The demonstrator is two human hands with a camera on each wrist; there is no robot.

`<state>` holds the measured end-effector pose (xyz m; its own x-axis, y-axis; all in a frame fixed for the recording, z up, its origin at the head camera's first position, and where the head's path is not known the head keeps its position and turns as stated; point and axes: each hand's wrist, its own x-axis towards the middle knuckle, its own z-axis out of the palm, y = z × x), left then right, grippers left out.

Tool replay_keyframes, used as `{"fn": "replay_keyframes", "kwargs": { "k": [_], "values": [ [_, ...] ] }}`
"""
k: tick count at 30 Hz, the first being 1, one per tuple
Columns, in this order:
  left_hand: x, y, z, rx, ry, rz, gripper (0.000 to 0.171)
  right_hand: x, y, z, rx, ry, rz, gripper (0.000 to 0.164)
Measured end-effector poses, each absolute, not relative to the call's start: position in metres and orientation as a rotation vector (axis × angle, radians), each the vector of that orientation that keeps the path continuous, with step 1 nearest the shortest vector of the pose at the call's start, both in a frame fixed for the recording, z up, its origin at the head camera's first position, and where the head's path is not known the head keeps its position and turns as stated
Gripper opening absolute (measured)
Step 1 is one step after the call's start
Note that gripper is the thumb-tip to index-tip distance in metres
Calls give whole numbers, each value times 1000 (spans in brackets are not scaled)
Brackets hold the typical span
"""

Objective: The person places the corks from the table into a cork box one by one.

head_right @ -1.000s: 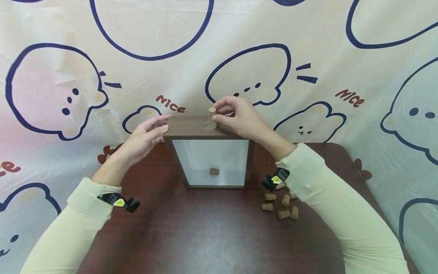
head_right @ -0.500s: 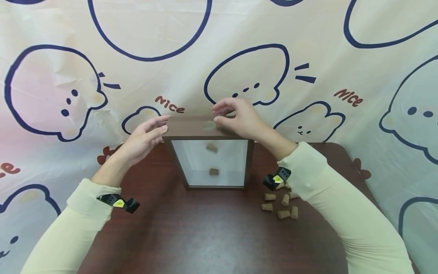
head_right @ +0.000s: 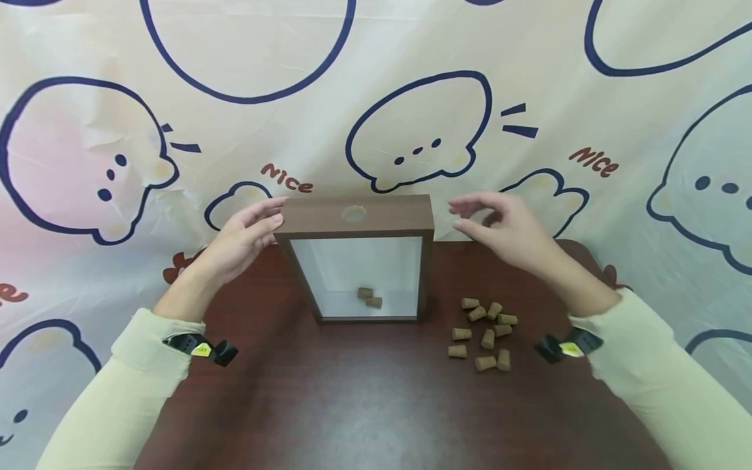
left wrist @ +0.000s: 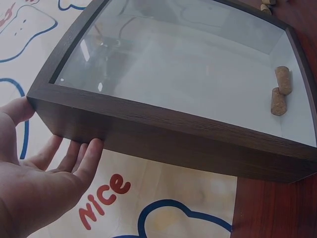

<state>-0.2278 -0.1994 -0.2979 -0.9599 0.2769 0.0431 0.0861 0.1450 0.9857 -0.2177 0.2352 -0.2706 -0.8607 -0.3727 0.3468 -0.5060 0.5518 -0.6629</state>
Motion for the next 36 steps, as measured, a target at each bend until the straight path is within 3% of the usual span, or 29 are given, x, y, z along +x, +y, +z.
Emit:
{"fn": "replay_keyframes", "kwargs": {
  "k": [17,26,36],
  "values": [
    [-229,-201,-297,339,2247,1933,58,-186,360,-406,519,-2790,1223,37],
    [-228,-204,-297,337,2253,1923,58,-189,386,-466,458,-2821,1214,38],
    [-229,-202,-298,361,2249,1924,58,-196,388,-498,422,-2854,1212,34]
  ]
}}
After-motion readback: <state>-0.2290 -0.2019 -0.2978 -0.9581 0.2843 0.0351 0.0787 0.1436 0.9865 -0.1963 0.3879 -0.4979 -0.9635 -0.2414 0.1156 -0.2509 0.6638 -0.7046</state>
